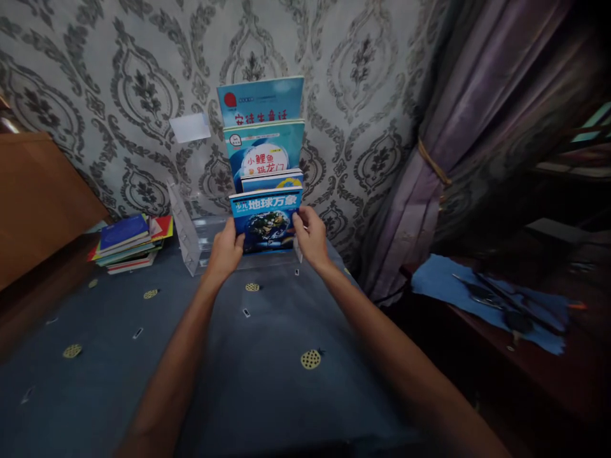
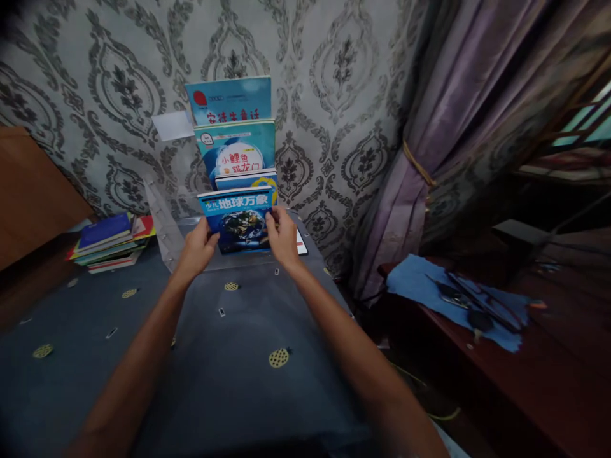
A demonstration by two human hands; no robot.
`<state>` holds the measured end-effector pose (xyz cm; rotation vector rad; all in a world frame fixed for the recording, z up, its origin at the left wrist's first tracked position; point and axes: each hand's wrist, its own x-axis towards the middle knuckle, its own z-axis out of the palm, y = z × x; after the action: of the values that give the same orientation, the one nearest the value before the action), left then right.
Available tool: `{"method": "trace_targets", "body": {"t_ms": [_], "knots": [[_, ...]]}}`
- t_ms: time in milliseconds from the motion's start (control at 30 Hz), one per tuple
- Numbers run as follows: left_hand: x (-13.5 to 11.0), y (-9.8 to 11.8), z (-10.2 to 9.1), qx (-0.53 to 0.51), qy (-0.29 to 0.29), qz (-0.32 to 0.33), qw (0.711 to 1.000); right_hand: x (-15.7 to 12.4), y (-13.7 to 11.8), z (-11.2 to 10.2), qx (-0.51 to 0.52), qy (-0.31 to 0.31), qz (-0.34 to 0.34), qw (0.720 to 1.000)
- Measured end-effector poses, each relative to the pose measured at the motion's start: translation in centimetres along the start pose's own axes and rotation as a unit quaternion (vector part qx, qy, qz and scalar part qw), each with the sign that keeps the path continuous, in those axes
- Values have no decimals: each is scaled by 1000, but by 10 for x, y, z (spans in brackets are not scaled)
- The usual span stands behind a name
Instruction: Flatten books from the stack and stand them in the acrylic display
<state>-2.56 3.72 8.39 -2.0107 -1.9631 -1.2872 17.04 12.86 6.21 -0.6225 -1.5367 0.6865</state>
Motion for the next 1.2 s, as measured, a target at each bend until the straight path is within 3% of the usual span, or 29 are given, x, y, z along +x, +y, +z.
{"method": "trace_targets", "body": {"t_ms": [167,300,667,833,933,1033,1200], "knots": [[10,14,-2,-13,32,9,999,19,-9,-7,11,9,-40,999],[12,19,-1,8,14,-2,1000,21,-8,-10,-13,1,-15,1000],[13,10,18,64,-41,-39,996,19,11,-15,-55,-35,53,996],[11,6,27,61,-42,-48,996,17,17,-16,-59,-46,49,996],[10,3,30,77,-39,-44,995,17,19,-20,-122,-47,26,991],[9,2,32,132,-43,-53,989,20,22,-27,-247,-62,-5,967],[6,6,34,206,-101,-92,969,26,28,-36,-339,-119,-10,933]]}}
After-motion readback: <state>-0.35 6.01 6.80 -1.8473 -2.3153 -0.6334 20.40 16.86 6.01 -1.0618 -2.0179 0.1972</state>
